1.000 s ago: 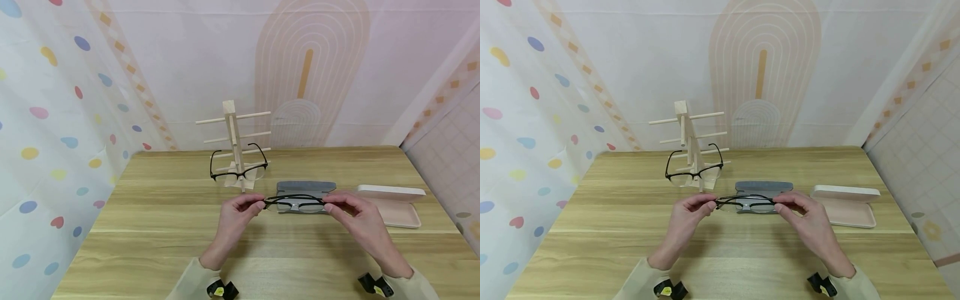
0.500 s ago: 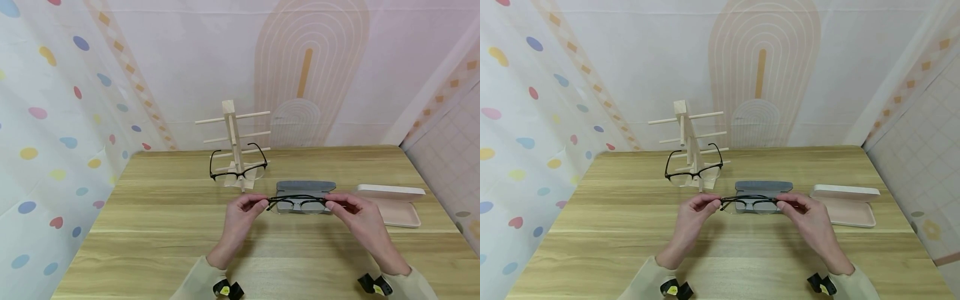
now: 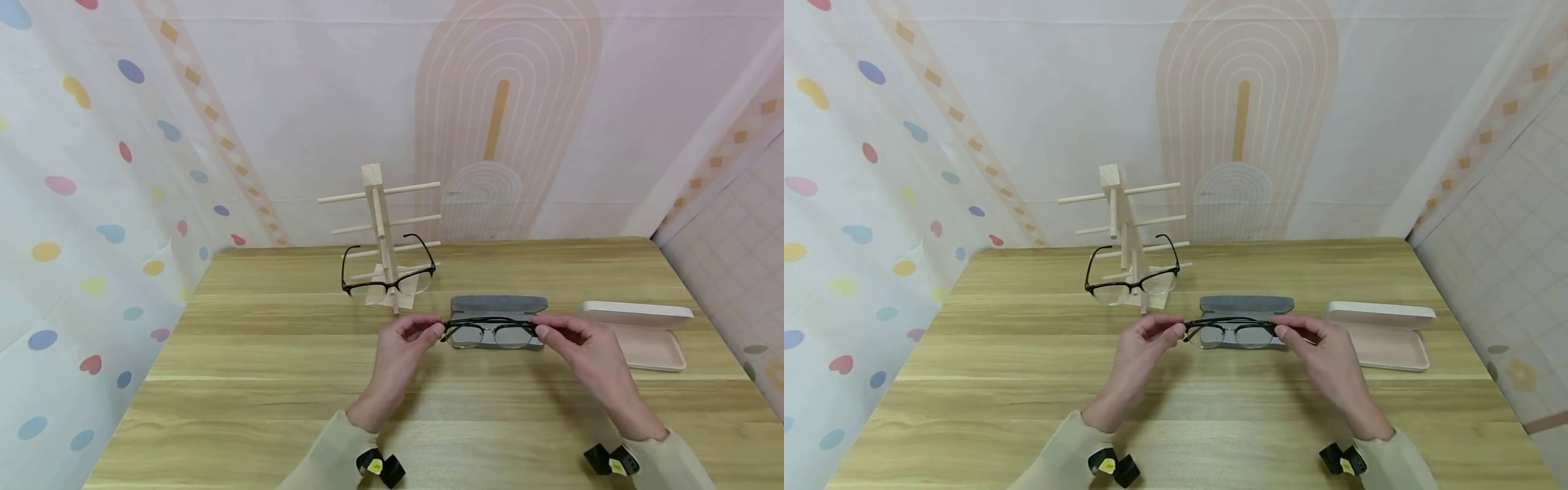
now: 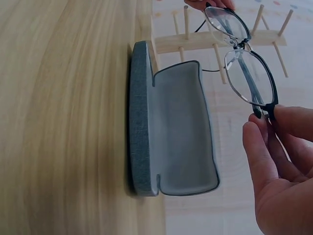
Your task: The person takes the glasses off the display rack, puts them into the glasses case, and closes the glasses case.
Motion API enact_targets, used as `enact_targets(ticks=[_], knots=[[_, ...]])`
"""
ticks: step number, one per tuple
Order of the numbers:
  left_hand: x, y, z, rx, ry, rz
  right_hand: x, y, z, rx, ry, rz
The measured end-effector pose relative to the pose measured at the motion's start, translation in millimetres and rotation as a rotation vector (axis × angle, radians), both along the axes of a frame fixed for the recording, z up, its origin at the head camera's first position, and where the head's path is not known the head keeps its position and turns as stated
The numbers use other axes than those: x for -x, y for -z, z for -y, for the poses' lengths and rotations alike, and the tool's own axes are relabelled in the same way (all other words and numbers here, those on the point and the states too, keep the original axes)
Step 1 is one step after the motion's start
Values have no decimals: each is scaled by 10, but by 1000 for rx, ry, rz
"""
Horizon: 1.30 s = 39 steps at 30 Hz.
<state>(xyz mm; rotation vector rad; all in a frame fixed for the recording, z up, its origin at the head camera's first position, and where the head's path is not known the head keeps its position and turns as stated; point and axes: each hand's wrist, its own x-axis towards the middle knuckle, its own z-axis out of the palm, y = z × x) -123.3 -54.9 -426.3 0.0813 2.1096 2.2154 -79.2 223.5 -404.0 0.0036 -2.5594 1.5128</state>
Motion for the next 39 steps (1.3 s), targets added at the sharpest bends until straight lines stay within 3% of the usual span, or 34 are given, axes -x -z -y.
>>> enact_targets(ticks=[26,39], knots=[[65,113,-193,1,-49,-4,139,146,-102,-27,56,64],[187,201,-279,46,-64,-44,194,223,-102,28,97,56]])
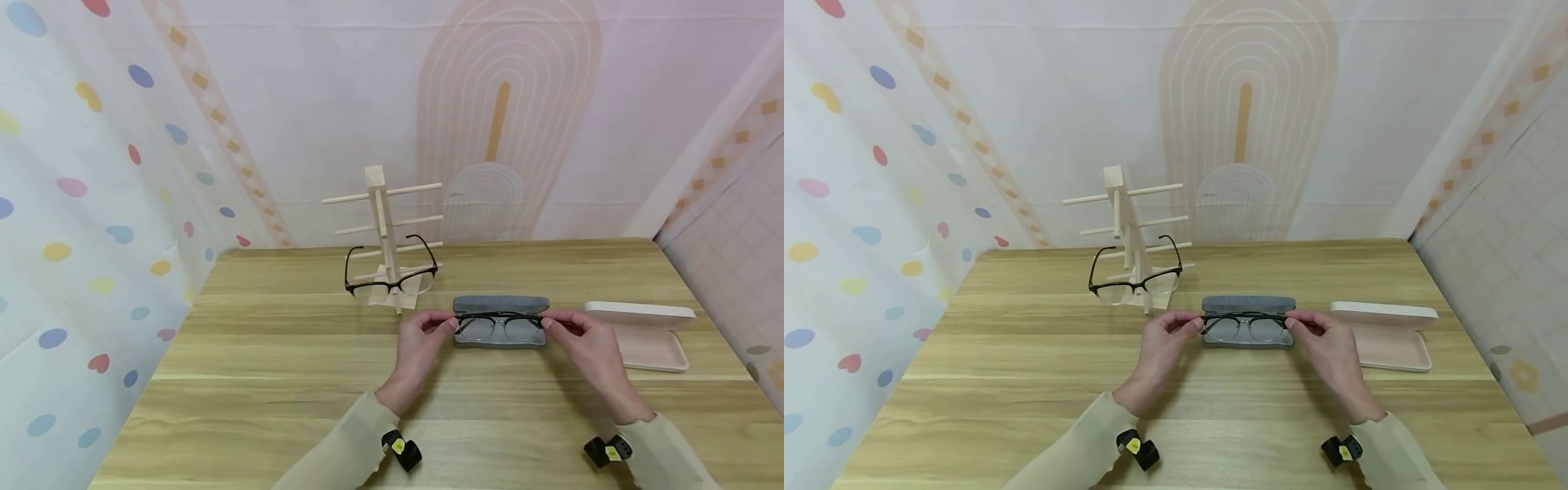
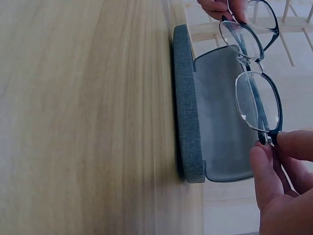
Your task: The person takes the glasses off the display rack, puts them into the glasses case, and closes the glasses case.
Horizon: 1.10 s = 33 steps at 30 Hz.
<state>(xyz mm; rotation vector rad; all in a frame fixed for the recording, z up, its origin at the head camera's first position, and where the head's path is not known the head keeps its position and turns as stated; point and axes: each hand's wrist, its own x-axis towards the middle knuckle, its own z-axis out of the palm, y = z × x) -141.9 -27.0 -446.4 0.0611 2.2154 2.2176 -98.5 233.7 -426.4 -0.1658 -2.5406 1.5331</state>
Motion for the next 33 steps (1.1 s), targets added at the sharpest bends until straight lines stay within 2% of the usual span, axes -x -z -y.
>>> enact_targets(ticks=[11,22,33], knots=[[77,50,-41,17,-31,20,66,59,11,-81,6,-30],[145,110,-69,131,-39,18,105,120,-8,-131,1,-22],[208,178,-70,215,-19,10,142,139,-33,-155,-15,33]])
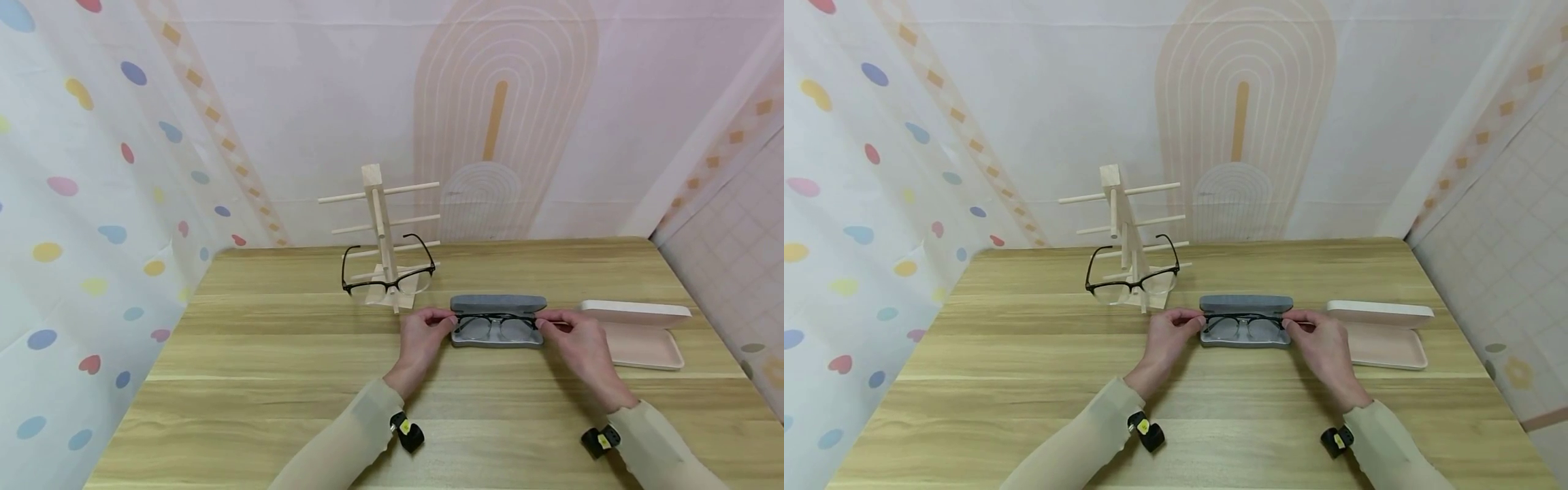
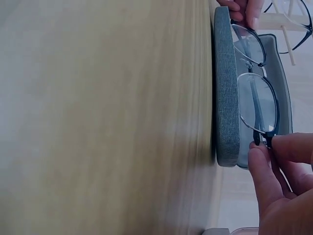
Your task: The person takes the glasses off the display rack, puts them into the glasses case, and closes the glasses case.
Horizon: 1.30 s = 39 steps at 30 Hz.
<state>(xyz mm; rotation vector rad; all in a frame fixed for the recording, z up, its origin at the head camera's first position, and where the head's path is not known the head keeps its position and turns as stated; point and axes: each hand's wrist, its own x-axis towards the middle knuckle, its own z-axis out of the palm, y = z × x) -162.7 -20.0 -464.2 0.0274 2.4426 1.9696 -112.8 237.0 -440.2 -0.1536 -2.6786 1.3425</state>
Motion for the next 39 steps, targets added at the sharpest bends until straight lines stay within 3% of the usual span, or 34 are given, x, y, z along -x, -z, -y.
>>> enact_targets(ticks=[20,31,39], knots=[[31,15,8,70,13,-29,69,37,9,-63,-10,-6],[61,5,37,187,58,-55,74,20,-9,-111,-58,-13],[70,16,34,214,119,-33,51,-17,-7,-134,-93,-11]])
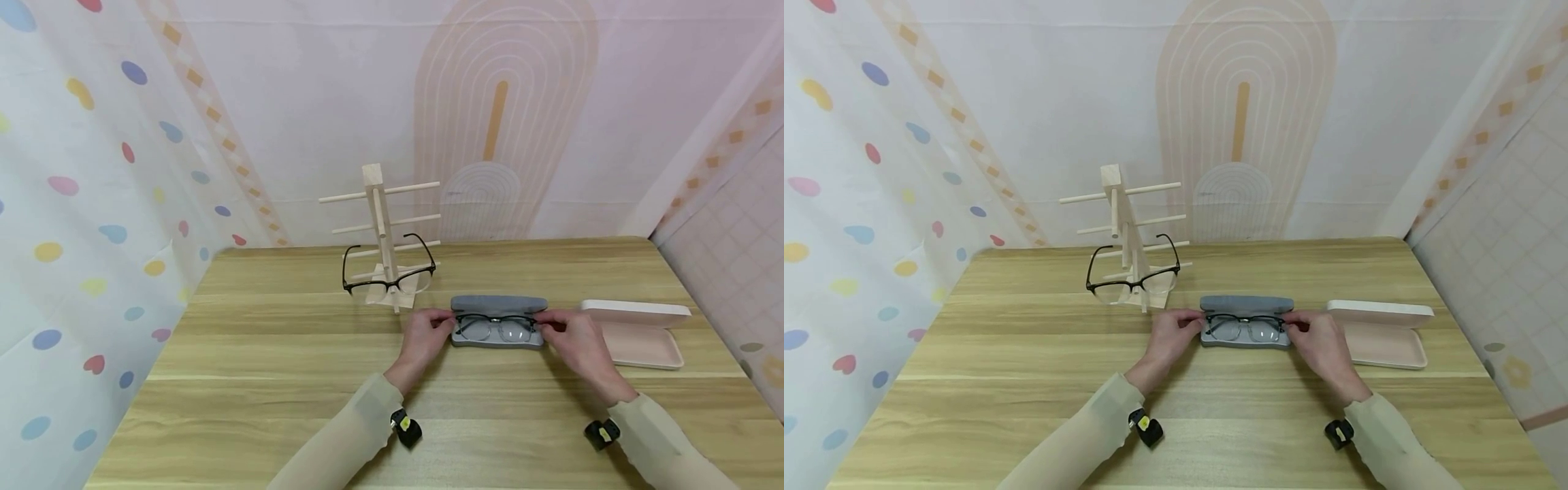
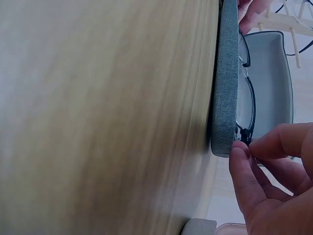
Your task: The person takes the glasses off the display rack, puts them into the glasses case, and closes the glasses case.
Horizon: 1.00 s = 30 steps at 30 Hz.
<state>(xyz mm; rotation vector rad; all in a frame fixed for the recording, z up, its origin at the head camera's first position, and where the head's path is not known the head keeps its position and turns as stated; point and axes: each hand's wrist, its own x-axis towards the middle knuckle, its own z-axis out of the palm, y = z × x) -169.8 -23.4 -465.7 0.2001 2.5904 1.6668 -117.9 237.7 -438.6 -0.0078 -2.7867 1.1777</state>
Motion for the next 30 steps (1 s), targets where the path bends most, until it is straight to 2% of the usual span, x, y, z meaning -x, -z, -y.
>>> enact_targets(ticks=[4,11,19,24,30], knots=[[-14,-5,8,1,8,10,-13,0,0,-10,-4,6],[-49,-33,36,-70,6,62,-58,1,-10,-5,2,-25],[-117,-45,50,-194,21,69,-170,-26,-14,73,79,-49],[-195,-68,39,-263,21,69,-223,-35,4,105,105,-85],[-293,-83,13,-277,8,67,-266,-49,48,116,118,-168]])
